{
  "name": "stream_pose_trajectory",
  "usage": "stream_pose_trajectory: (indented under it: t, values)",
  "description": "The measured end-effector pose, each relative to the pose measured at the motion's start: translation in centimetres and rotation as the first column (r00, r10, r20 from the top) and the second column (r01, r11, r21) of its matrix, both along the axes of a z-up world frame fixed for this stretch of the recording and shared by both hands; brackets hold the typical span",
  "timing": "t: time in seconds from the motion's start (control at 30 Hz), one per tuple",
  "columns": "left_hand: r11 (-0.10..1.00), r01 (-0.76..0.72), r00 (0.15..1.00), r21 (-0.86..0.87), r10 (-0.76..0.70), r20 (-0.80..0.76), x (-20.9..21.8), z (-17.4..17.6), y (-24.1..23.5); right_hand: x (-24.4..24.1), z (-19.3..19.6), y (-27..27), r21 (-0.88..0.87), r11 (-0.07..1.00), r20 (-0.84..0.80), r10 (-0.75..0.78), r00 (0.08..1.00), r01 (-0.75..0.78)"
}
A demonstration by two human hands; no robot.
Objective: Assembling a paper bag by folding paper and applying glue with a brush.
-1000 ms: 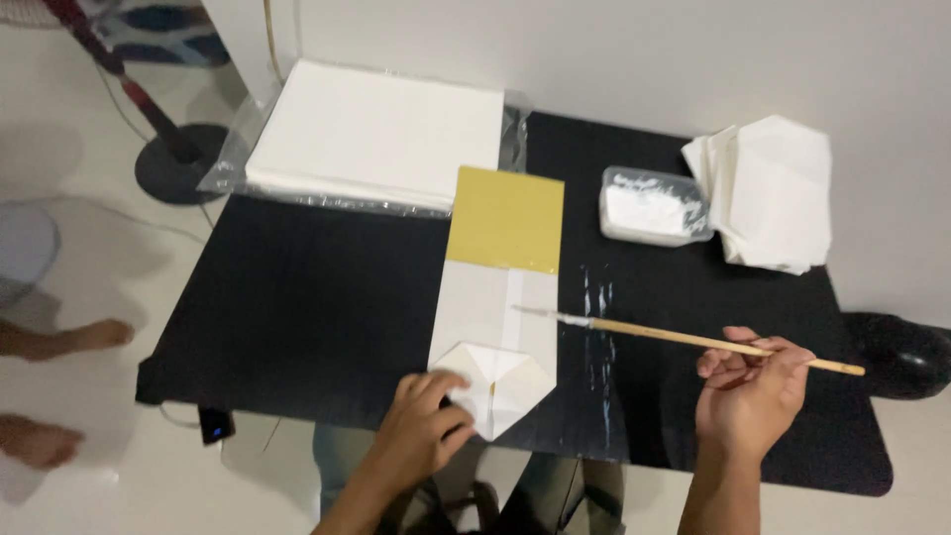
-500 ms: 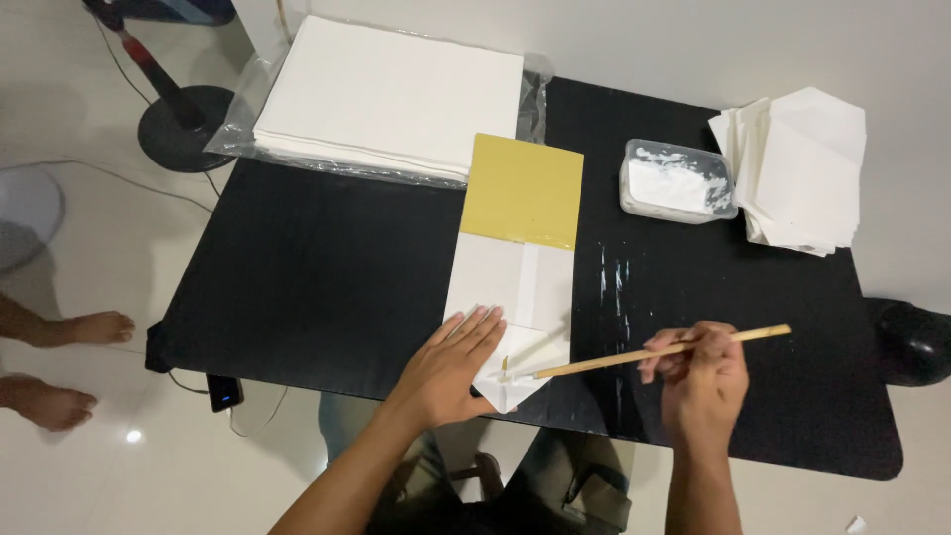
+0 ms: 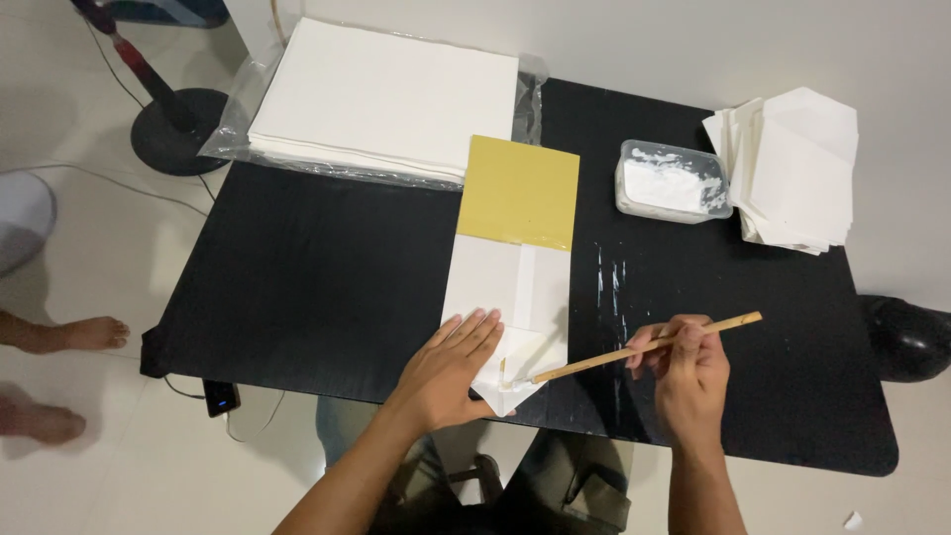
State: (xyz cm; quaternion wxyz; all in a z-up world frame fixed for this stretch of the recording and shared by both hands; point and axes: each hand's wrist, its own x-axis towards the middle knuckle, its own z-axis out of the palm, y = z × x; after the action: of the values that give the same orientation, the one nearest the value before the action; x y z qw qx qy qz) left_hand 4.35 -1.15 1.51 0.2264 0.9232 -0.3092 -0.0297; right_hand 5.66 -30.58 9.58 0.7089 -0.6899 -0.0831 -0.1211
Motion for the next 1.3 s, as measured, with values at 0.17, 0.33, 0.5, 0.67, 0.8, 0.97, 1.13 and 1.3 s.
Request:
stream_pose_trajectory:
  t: [0.17,0.33,0.5,0.67,0.8,0.97,1.13,1.3]
  values:
    - [1.000,0.010,0.999,0.004,-0.010,-0.032,0.0,0.4,0.0,-0.1,0.8,-0.2,-0.053,0.998,-0.002,-0.014,1.000,0.014]
    - [1.000,0.019,0.998,0.025,-0.017,-0.058,0.0,1.0,0.1,0.1,0.7,-0.6,-0.029,0.999,0.046,-0.030,0.998,0.031]
    - [0.999,0.032,0.999,0.040,-0.031,-0.026,0.1,0.6,0.1,0.4,-0.5,0.2,0.008,1.000,0.017,0.005,1.000,-0.005]
    - [0.991,0.002,0.950,0.130,0.039,-0.310,0.1,5.2,-0.2,0.5,-0.1,2.5,-0.025,0.992,-0.024,-0.122,0.992,0.121]
    - [0.993,-0.004,0.947,0.116,0.041,-0.318,0.1,4.9,-0.1,0.3,0.5,0.9,-0.146,0.976,-0.045,-0.172,0.984,0.164]
    - [0.994,-0.005,0.950,0.113,0.040,-0.310,0.1,4.9,-0.1,0.3,0.4,-0.6,-0.127,0.976,-0.038,-0.184,0.982,0.178]
    - [0.998,-0.008,0.942,0.067,0.030,-0.333,0.4,5.0,0.4,0.1,0.1,-0.2,-0.025,0.986,-0.026,-0.163,0.986,0.163]
    - [1.000,-0.009,0.931,0.016,0.015,-0.366,0.8,5.8,0.8,0.2,-1.5,0.8,0.048,0.993,-0.010,-0.109,0.994,0.110]
